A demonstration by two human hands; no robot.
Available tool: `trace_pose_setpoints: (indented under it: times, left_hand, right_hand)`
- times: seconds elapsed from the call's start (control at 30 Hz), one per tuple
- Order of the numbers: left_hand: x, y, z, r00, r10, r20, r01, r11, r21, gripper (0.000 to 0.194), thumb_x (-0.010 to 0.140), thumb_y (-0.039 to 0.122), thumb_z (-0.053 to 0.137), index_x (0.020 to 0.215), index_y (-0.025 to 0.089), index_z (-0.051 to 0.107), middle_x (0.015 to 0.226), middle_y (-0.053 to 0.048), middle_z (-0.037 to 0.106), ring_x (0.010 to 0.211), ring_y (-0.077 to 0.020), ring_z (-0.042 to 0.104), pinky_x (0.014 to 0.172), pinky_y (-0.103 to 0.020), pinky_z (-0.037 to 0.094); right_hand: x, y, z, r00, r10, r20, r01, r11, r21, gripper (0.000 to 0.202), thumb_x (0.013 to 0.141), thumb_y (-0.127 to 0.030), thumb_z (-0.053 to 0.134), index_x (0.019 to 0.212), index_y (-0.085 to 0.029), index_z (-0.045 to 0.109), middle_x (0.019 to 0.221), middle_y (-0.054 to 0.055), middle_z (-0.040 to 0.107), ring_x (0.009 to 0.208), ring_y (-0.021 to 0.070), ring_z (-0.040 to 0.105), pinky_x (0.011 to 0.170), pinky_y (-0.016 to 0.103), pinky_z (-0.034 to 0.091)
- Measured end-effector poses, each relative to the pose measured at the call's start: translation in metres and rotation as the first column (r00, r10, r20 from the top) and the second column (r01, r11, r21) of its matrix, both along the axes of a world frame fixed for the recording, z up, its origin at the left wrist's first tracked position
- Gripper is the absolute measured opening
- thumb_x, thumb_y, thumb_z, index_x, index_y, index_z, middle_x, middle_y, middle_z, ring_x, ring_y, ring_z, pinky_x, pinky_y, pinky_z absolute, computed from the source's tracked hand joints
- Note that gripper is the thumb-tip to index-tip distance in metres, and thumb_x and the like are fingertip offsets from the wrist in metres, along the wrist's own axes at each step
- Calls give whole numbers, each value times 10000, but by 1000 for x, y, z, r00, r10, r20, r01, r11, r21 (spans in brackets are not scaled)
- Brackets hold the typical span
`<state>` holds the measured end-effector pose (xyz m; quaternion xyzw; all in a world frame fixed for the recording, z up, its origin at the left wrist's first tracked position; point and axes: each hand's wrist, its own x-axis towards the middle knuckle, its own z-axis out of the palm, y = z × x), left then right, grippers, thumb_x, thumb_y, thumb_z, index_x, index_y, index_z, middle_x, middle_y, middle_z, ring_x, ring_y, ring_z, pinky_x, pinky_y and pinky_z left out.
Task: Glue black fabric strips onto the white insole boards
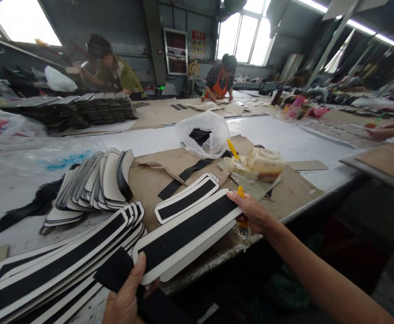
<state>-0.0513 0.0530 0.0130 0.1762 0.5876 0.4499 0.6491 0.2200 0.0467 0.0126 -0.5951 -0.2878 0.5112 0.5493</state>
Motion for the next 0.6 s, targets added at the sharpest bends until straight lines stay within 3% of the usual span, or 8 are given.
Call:
trace_pose_setpoints:
  times: [0.1, 0.2, 0.3, 0.43, 0.5, 0.57, 0.6]
  left_hand:
    - [-4, -5, 1, 996, 36, 78, -43, 995, 93, 337, 605, 272, 792, 886, 172, 635, 746, 24, 623, 560, -102, 557, 440, -173, 435]
    - [-17, -8, 4, 995, 63, 81, -75, 987, 144, 333, 617, 326, 786, 845, 156, 612, 732, 31, 588, 544, -80, 505, 432, -171, 408]
    - [-44, -2, 12, 980, 196, 27, -198, 960, 198, 386, 609, 338, 784, 899, 162, 599, 746, 26, 576, 532, -78, 481, 413, -175, 381]
    - [-97, 20, 30, 933, 355, -61, -317, 890, 328, 392, 546, 353, 811, 751, 155, 542, 600, 71, 469, 419, -37, 359, 352, -152, 273]
    - [-127, 35, 37, 920, 354, -170, -268, 883, 386, 384, 544, 374, 804, 679, 153, 520, 539, 75, 456, 399, -36, 341, 352, -149, 259]
    - [-158, 50, 39, 908, 248, -337, -116, 923, 367, 376, 551, 400, 784, 580, 147, 509, 435, 74, 422, 377, -46, 337, 361, -156, 264]
    - [-172, 56, 39, 867, 210, -452, -52, 941, 336, 363, 560, 400, 773, 555, 133, 528, 414, 60, 442, 375, -51, 356, 371, -155, 271]
  right_hand:
    - [-7, 1, 4, 998, -55, -9, 54, 996, -67, 451, 667, -539, 679, 594, -200, 390, 455, -98, 303, 345, 27, 243, 318, 161, 193]
    - [-11, 4, 6, 995, -77, 63, 83, 992, -96, 484, 677, -605, 645, 552, -208, 396, 458, -74, 298, 358, 47, 244, 331, 199, 194]
    - [-10, 12, 3, 979, -31, 199, 43, 998, -55, 399, 705, -624, 595, 611, -238, 558, 488, -7, 377, 381, 99, 293, 353, 280, 214]
    - [-13, 17, 1, 959, 25, 282, -15, 999, -38, 371, 712, -617, 584, 641, -254, 615, 522, 29, 399, 388, 110, 309, 378, 328, 210]
    - [-17, 17, 4, 956, 37, 290, -28, 999, -34, 396, 723, -633, 576, 642, -247, 608, 509, 16, 384, 387, 102, 311, 376, 316, 208]
    - [-22, 17, 8, 955, 30, 296, -23, 999, -25, 409, 736, -636, 573, 643, -239, 603, 502, 6, 384, 387, 100, 316, 368, 296, 207]
    - [-24, 16, 11, 953, 26, 301, -21, 1000, -17, 408, 742, -632, 574, 646, -236, 601, 502, 1, 390, 388, 100, 317, 364, 285, 208]
